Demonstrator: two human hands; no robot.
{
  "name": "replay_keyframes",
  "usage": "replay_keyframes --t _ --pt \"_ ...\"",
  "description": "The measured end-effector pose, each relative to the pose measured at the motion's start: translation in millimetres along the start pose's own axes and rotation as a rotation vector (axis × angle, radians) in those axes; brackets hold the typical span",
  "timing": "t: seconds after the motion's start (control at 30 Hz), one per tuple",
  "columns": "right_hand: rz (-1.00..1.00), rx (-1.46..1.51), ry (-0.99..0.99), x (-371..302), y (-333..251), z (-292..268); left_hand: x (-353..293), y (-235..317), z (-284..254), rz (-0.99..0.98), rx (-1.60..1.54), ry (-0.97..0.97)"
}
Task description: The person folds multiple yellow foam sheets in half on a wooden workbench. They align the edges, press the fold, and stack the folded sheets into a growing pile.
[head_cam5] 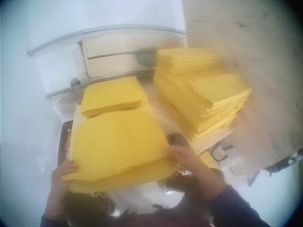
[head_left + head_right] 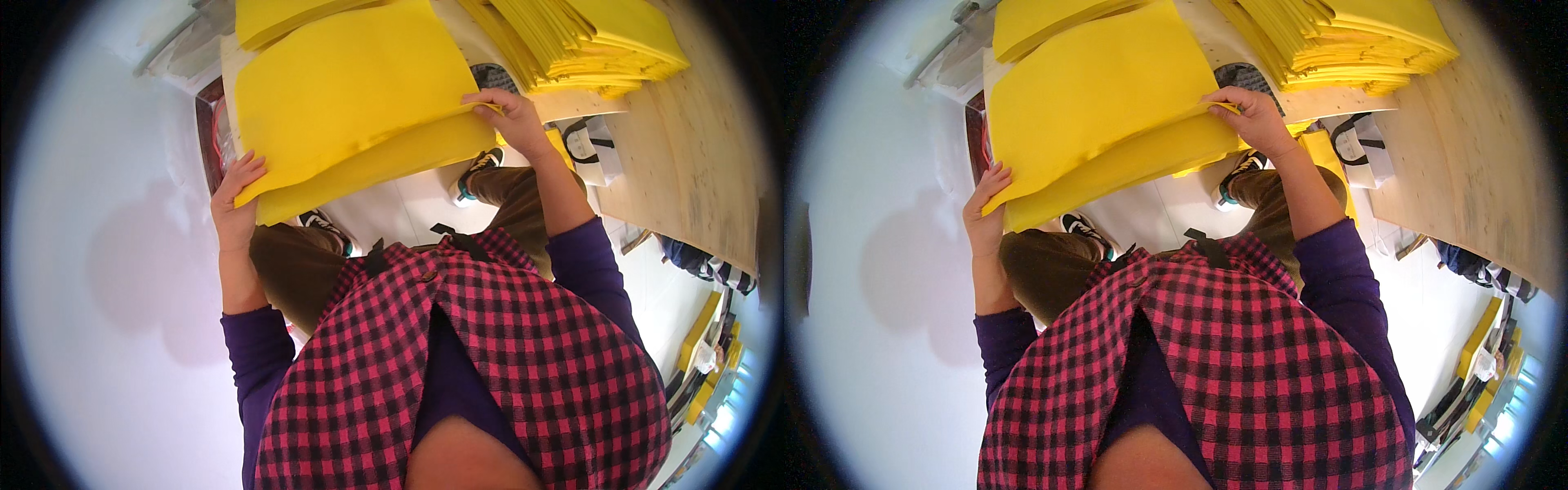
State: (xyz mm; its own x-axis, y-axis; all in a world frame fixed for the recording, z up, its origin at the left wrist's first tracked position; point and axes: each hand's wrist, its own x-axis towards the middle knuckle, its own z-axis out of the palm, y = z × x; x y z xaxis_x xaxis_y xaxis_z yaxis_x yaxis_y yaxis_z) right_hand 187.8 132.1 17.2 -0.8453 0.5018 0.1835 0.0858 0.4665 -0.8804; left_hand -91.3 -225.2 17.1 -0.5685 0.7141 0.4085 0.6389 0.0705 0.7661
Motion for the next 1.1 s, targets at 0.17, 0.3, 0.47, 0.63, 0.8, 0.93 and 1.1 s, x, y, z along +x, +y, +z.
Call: replay_keyframes --t 0.17,0.3,0.47,0.63,0.8,0.93,1.1 --pt "-0.024 0.038 -0.040 -7 7 0 -5 0 0 -0.077 0.018 -0.027" --pt "-0.050 -0.010 -0.040 -7 12 1 -8 -2 1 -0.077 -0.064 -0.055" --pt "-0.195 -0.048 -0.088 2 16 -5 -7 -5 -1 -0.052 -0.045 -0.085" --pt "-0.213 -0.061 -0.080 1 17 -5 -8 -3 1 -0.090 -0.065 -0.061" --pt "-0.298 -0.141 -0.077 1 19 -4 -8 -1 -3 0.062 0.048 -0.094" --pt "-0.295 -0.186 -0.106 3 20 -7 -6 -3 -5 0.106 0.110 -0.142" --pt "-0.293 -0.252 -0.029 10 18 -6 -7 -8 -6 -0.032 0.039 -0.142"
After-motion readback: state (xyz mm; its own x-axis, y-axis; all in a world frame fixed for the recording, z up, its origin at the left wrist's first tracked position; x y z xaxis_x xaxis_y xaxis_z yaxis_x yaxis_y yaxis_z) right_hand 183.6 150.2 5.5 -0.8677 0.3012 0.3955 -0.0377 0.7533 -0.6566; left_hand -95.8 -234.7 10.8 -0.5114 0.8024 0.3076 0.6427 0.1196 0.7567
